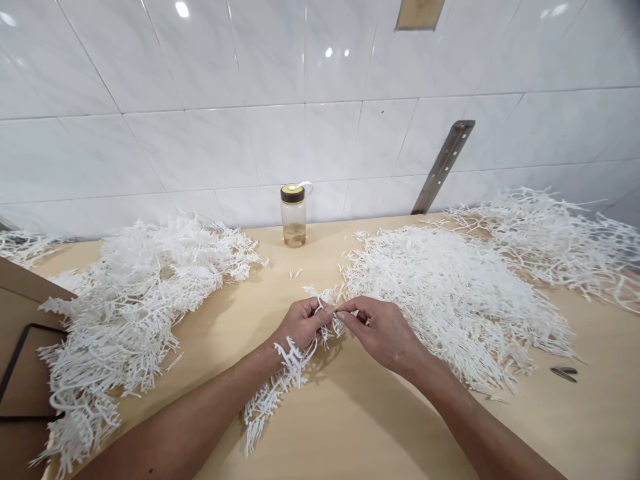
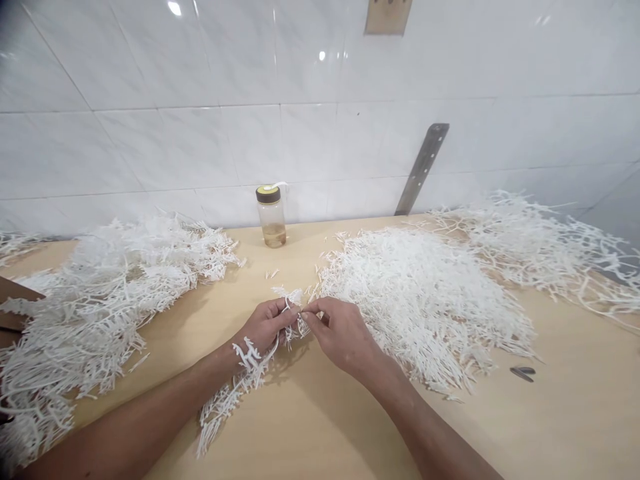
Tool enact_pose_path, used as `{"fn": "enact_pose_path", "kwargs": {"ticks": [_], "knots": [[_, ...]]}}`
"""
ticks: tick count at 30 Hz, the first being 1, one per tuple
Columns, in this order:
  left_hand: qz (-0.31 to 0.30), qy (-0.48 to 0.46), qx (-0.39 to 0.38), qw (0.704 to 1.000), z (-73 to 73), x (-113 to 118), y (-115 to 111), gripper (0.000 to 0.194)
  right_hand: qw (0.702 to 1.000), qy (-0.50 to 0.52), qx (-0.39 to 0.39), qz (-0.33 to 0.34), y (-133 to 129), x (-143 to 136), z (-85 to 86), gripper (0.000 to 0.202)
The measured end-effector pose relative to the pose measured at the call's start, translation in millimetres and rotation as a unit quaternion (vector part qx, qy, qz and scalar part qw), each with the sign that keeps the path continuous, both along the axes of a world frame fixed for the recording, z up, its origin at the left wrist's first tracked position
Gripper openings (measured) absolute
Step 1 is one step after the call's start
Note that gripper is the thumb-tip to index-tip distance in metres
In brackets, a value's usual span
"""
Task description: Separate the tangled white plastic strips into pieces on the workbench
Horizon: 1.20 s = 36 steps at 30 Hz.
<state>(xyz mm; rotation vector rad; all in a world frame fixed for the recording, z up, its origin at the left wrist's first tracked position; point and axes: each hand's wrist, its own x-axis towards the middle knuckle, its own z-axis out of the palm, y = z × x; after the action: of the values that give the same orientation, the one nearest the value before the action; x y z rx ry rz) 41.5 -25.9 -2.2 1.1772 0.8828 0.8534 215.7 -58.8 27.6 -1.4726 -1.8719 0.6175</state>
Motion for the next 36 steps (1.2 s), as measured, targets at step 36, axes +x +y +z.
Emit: {"fn": "enact_pose_path", "kwargs": {"ticks": [36], "knots": [[0.071,0.268,0.237,0.931,-0.4,2.6,-10.7,0.027,0.993,-0.109,-0.015,-0.041,-8.3,-24.5,-14.9,0.017]]}}
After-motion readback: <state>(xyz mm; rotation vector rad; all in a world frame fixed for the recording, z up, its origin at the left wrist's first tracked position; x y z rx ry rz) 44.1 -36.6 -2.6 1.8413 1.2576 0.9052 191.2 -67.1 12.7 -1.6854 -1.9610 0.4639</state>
